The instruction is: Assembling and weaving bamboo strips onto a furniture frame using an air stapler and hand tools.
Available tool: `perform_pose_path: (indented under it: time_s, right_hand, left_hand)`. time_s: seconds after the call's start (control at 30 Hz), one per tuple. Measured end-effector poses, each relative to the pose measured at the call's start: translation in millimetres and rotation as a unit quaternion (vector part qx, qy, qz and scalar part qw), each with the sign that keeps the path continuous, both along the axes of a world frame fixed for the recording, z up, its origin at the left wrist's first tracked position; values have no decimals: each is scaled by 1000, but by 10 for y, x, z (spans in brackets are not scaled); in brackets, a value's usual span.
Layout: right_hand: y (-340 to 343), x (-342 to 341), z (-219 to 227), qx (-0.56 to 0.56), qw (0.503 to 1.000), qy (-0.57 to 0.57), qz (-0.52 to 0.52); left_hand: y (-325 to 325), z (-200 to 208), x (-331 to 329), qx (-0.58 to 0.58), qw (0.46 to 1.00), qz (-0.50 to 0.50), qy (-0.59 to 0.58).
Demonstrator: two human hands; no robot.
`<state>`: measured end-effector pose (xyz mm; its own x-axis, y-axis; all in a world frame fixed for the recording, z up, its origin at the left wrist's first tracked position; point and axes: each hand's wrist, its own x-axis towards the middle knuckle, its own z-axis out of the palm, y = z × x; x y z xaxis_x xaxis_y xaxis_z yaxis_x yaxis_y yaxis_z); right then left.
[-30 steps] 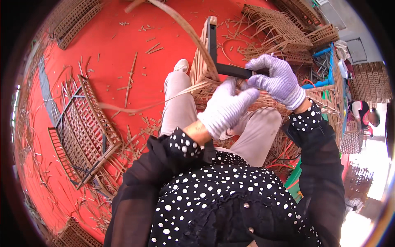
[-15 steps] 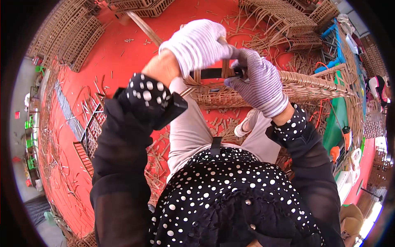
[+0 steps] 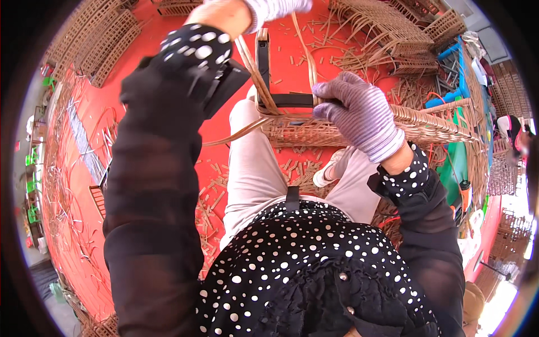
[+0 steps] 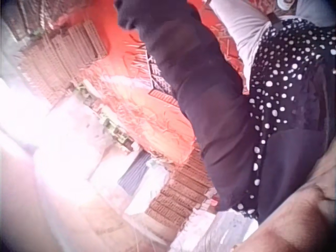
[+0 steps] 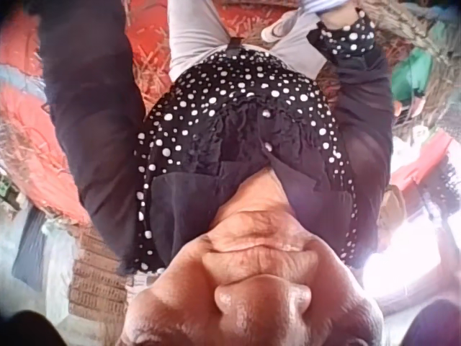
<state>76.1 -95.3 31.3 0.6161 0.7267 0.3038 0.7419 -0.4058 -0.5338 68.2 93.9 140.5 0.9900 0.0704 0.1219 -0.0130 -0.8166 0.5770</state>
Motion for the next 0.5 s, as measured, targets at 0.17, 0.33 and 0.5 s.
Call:
perform_pose_path:
  time_s: [0.17,0.33,0.5]
  right_hand:
    - [35,95,46,63,974,217,19]
    - [110,103,141,-39,978,201,47]
    - [118,84,153,-16,969,240,48]
  left_hand:
    - [-56,-641,-751,84,959,-153,-223]
    - [-396,-1415,-1306,-357,931,10,79]
    - [-611,-1507,-1181,-594,804,16,28]
